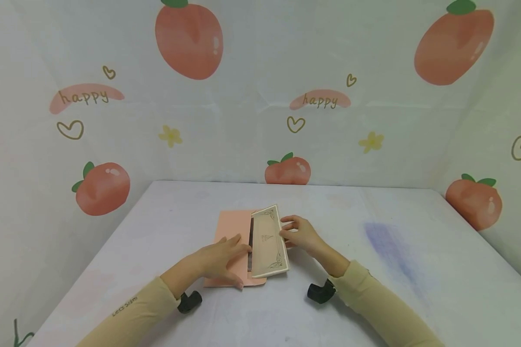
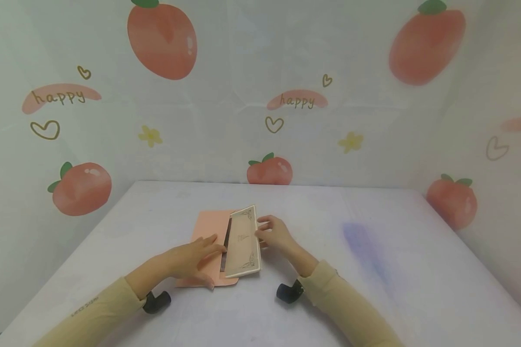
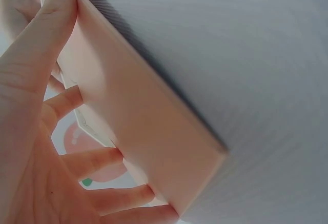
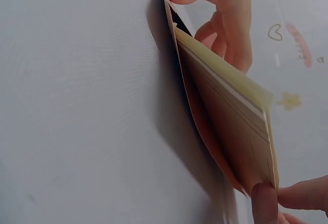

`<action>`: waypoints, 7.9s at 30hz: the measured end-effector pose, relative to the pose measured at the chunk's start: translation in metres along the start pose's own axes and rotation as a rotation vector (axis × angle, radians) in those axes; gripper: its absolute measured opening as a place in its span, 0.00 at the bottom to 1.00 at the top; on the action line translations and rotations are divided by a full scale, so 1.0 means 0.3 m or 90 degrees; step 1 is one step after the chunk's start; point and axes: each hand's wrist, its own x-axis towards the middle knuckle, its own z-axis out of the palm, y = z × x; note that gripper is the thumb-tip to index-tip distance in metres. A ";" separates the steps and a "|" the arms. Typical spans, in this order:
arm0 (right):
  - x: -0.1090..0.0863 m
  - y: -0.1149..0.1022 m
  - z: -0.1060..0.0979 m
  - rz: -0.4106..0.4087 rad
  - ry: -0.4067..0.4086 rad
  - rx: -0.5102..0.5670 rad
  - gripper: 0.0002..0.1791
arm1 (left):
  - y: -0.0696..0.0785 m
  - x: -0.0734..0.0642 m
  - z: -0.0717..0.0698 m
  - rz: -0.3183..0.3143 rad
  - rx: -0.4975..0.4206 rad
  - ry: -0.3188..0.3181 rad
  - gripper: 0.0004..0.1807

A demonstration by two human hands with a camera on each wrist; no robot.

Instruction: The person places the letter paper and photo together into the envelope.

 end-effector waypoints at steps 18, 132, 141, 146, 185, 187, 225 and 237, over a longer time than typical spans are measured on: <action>-0.011 -0.011 0.036 0.007 0.020 -0.007 0.23 | 0.002 0.001 0.003 -0.004 0.023 -0.001 0.46; -0.020 -0.029 0.147 -0.066 -0.030 -0.033 0.28 | 0.010 -0.006 -0.006 -0.008 0.002 -0.007 0.46; -0.020 -0.032 0.152 -0.065 -0.039 -0.019 0.28 | 0.008 -0.006 -0.003 -0.010 0.002 -0.007 0.47; -0.018 -0.033 0.156 -0.065 -0.038 -0.028 0.27 | 0.008 -0.006 -0.005 -0.009 0.001 -0.007 0.47; 0.001 -0.043 0.176 -0.082 -0.072 -0.048 0.27 | 0.010 -0.009 -0.007 -0.011 0.008 -0.007 0.48; -0.001 -0.046 0.178 -0.076 -0.074 -0.044 0.27 | 0.009 -0.009 -0.007 -0.010 0.008 -0.007 0.48; 0.000 -0.059 0.190 -0.039 -0.111 -0.018 0.28 | 0.005 -0.009 -0.001 -0.008 0.007 -0.004 0.48; -0.002 -0.063 0.189 -0.034 -0.105 -0.037 0.28 | 0.004 -0.011 -0.004 -0.006 0.004 -0.005 0.49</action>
